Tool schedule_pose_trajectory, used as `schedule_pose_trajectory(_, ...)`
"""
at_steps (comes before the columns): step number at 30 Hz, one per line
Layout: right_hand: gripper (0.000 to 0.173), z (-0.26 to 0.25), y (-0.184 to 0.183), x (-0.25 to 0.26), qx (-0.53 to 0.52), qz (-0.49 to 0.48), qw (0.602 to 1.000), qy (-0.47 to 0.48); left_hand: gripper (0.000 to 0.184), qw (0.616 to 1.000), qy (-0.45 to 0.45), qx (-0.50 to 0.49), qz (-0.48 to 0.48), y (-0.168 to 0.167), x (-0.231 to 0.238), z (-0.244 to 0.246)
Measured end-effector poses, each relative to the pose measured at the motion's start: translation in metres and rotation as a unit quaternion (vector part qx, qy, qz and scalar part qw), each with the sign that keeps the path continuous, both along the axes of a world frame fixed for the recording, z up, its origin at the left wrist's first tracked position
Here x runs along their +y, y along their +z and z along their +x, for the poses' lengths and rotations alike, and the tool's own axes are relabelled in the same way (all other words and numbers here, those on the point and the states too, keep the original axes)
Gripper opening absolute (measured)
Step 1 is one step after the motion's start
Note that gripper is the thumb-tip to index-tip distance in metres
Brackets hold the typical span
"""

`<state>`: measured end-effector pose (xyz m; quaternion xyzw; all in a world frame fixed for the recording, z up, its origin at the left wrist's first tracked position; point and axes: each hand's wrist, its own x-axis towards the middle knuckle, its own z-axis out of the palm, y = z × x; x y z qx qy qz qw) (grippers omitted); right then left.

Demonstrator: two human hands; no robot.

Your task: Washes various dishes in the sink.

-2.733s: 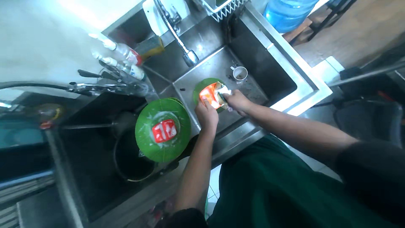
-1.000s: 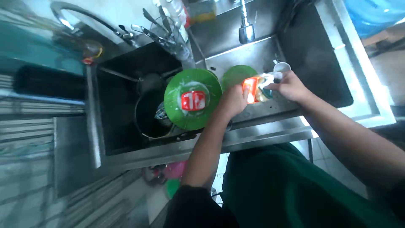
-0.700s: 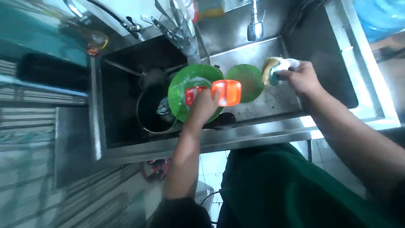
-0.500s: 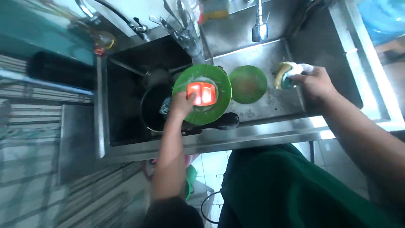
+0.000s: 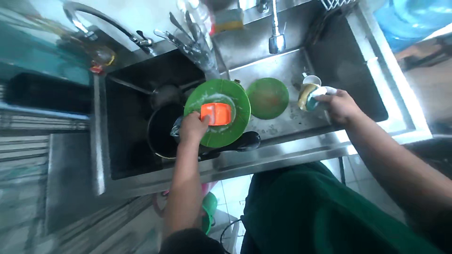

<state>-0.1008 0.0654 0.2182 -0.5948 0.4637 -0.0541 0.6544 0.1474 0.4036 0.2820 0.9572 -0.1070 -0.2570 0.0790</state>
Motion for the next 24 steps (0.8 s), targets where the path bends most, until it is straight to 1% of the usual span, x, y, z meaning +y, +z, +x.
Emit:
schedule_pose_trajectory(2,0.024,-0.003,-0.001,-0.004,0.002,0.031,0.999,-0.038,0.045,1.0,0.009,-0.014,0.018,0.006,-0.002,-0.004)
schedule_pose_trajectory(4,0.024,-0.008,-0.006,-0.012,-0.01,0.061,0.995,-0.076,0.046,0.999,0.015,-0.039,0.014,0.014,-0.005,-0.012)
schedule_pose_trajectory(5,0.024,-0.009,-0.008,-0.017,-0.02,0.074,0.993,-0.09,0.046,0.998,0.016,-0.058,-0.01,0.023,-0.01,-0.019)
schedule_pose_trajectory(6,0.024,-0.011,-0.009,-0.022,-0.026,0.085,0.991,-0.104,0.044,0.995,0.011,-0.08,-0.058,0.034,-0.021,-0.032)
schedule_pose_trajectory(7,0.024,-0.012,-0.008,-0.026,-0.024,0.092,0.989,-0.116,0.04,0.988,0.002,-0.095,-0.12,0.045,-0.04,-0.048)
schedule_pose_trajectory(8,0.024,-0.014,-0.005,-0.028,-0.017,0.096,0.987,-0.13,0.036,0.978,-0.009,-0.088,-0.191,0.052,-0.064,-0.067)
schedule_pose_trajectory(9,0.026,-0.015,-0.002,-0.031,-0.013,0.101,0.984,-0.146,0.032,0.964,-0.018,-0.054,-0.259,0.054,-0.093,-0.087)
schedule_pose_trajectory(10,0.027,-0.016,-0.001,-0.035,-0.016,0.109,0.98,-0.167,0.03,0.949,-0.022,0.009,-0.315,0.048,-0.124,-0.105)
schedule_pose_trajectory(11,0.027,-0.016,-0.001,-0.041,-0.025,0.118,0.975,-0.188,0.03,0.935,-0.018,0.091,-0.341,0.033,-0.155,-0.119)
schedule_pose_trajectory(12,0.027,-0.015,0.0,-0.046,-0.037,0.125,0.97,-0.206,0.032,0.923,-0.001,0.172,-0.345,0.006,-0.183,-0.128)
schedule_pose_trajectory(13,0.026,-0.015,-0.001,-0.052,-0.05,0.133,0.966,-0.218,0.033,0.914,0.035,0.241,-0.324,-0.029,-0.207,-0.133)
schedule_pose_trajectory(15,0.027,-0.019,-0.003,-0.064,-0.062,0.144,0.961,-0.227,0.035,0.908,0.145,0.312,-0.239,-0.101,-0.233,-0.138)
schedule_pose_trajectory(16,0.027,-0.021,-0.002,-0.069,-0.064,0.147,0.962,-0.22,0.036,0.904,0.207,0.327,-0.182,-0.127,-0.238,-0.136)
schedule_pose_trajectory(17,0.027,-0.022,0.0,-0.073,-0.07,0.149,0.963,-0.212,0.039,0.906,0.243,0.323,-0.128,-0.147,-0.238,-0.132)
schedule_pose_trajectory(18,0.027,-0.024,0.0,-0.076,-0.075,0.149,0.963,-0.213,0.04,0.911,0.255,0.311,-0.091,-0.166,-0.236,-0.128)
schedule_pose_trajectory(19,0.026,-0.026,0.0,-0.079,-0.078,0.146,0.963,-0.214,0.039,0.921,0.238,0.3,-0.071,-0.184,-0.232,-0.125)
schedule_pose_trajectory(21,0.022,-0.032,-0.004,-0.085,-0.076,0.141,0.965,-0.206,0.041,0.942,0.178,0.275,-0.079,-0.2,-0.225,-0.125)
schedule_pose_trajectory(22,0.021,-0.036,-0.006,-0.088,-0.069,0.144,0.967,-0.199,0.042,0.944,0.159,0.276,-0.087,-0.197,-0.225,-0.126)
schedule_pose_trajectory(23,0.02,-0.039,-0.007,-0.092,-0.06,0.149,0.968,-0.191,0.043,0.944,0.137,0.293,-0.061,-0.178,-0.234,-0.124)
schedule_pose_trajectory(24,0.019,-0.042,-0.008,-0.095,-0.048,0.153,0.97,-0.185,0.043,0.943,0.104,0.315,-0.003,-0.148,-0.25,-0.123)
